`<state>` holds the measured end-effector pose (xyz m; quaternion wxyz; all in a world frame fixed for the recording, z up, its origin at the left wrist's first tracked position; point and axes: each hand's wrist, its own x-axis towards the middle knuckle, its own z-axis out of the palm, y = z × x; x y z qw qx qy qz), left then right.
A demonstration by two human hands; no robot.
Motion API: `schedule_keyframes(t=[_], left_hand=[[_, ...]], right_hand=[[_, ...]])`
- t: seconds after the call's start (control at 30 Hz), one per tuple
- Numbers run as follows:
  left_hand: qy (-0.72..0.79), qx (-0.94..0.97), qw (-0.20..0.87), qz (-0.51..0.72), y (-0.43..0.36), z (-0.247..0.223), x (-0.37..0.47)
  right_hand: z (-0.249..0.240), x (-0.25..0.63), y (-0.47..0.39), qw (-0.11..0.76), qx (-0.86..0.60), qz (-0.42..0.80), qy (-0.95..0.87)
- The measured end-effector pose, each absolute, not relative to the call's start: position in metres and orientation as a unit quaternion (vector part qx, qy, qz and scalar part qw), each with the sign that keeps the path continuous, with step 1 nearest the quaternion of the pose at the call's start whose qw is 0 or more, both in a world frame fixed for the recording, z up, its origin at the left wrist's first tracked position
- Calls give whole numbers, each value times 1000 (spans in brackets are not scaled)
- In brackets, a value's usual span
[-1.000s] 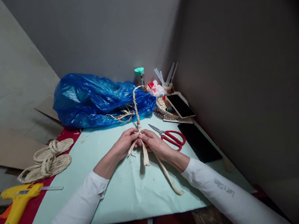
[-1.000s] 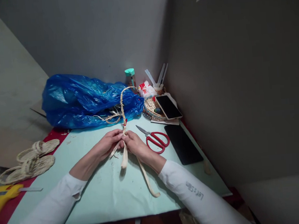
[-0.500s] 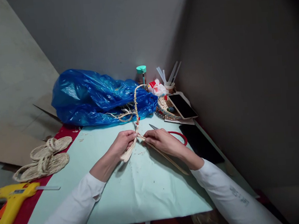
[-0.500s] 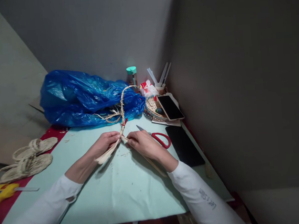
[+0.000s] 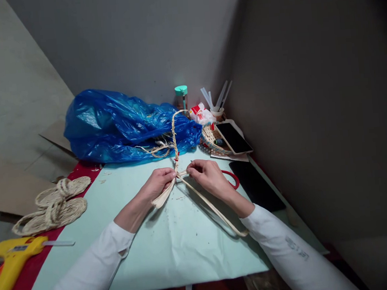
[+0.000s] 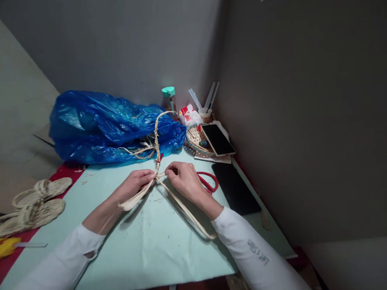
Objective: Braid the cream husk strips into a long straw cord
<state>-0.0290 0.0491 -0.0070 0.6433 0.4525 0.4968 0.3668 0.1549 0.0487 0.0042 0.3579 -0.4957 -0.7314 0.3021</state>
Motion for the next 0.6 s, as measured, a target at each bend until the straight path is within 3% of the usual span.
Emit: schedule_keyframes(t=[0.23,0.6], left_hand=[[474,438,666,375,49,-8,-29],[520,466,610,374,49,-6,-25]], right_hand=[[-16,142,51,398,-436,495,-638],[-5,147,54,446,-473,440,-619]])
